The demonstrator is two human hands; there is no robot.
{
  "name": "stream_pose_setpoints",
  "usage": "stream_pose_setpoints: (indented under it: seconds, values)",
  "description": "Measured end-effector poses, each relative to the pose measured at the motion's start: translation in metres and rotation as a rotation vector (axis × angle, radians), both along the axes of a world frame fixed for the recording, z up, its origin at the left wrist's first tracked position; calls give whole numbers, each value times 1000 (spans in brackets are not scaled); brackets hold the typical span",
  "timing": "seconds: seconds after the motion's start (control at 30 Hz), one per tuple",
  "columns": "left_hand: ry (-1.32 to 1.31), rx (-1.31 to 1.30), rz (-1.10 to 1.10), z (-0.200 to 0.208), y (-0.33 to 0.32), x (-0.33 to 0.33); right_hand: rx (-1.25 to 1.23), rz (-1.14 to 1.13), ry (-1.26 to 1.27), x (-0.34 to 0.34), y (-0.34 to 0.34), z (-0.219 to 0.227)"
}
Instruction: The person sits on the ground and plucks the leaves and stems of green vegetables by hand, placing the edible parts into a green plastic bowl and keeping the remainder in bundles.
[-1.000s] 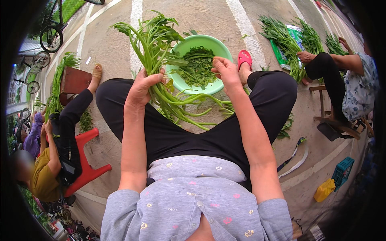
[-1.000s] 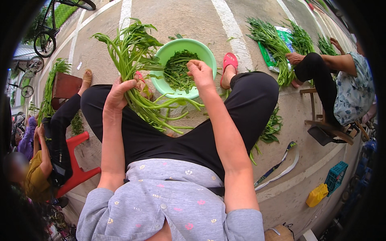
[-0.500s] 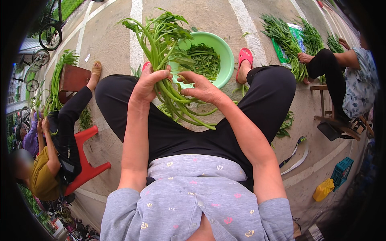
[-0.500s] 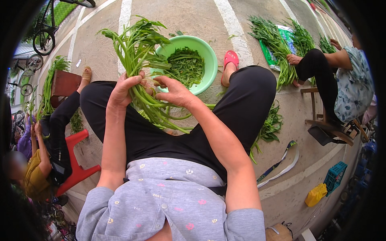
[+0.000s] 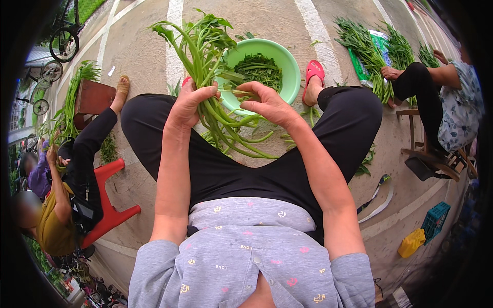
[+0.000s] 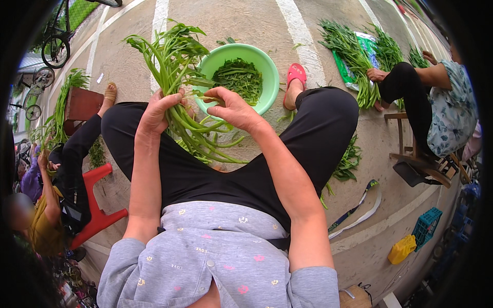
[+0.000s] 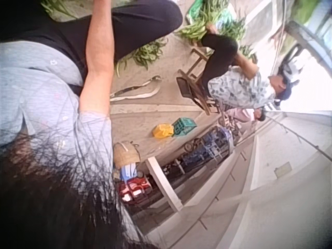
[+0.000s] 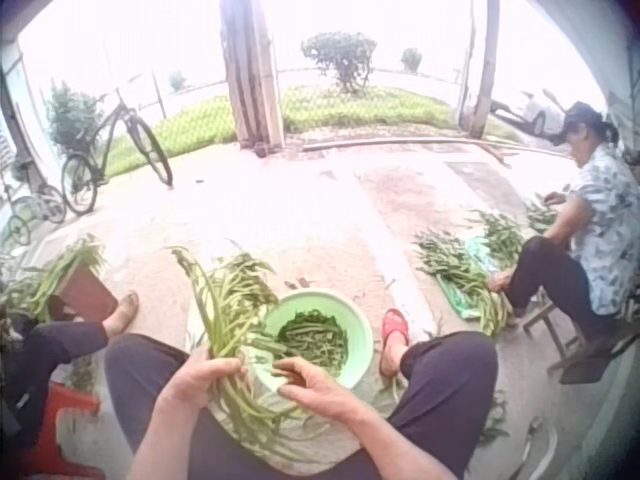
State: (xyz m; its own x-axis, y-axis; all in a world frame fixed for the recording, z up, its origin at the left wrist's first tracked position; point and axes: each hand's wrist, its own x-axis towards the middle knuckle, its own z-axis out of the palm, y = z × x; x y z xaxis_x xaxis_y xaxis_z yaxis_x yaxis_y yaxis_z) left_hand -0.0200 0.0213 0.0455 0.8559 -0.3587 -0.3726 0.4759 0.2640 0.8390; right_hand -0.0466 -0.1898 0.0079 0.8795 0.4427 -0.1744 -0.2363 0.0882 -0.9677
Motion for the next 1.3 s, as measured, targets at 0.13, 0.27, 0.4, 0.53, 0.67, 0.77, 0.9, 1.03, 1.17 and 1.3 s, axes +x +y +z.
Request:
stream_pose_setpoints:
  seconds: [0.13,0.27,0.4,0.53,0.67,0.77,0.9,1.03,1.17,1.3]
  values:
    - [3,15,-21,3,-7,-1,-101,64,-17,-3,8,-9]
    - [-32,-11,-43,0,-11,-1,-148,112,-128,-2,14,-18]
    - [-46,-32,-48,-2,-8,-1,-108,131,19,1,9,-12]
    - [-42,8,-69,3,-4,-1,-153,99,16,3,-4,3]
    - [-73,71,-68,7,-7,-4,-130,51,-48,4,-11,3]
    - [-104,126,-95,6,-10,-5,-150,-33,-83,4,-12,4]
    - [-182,172,-126,3,-11,-5,-304,-152,-223,6,-11,5]
    - [-185,187,-136,-1,-12,-4,-395,-184,-291,5,-11,4]
    - [-182,155,-120,-6,-15,-4,-176,-224,-32,7,-7,0]
    - [-155,101,-51,-7,-22,-5,45,-340,167,7,2,-8]
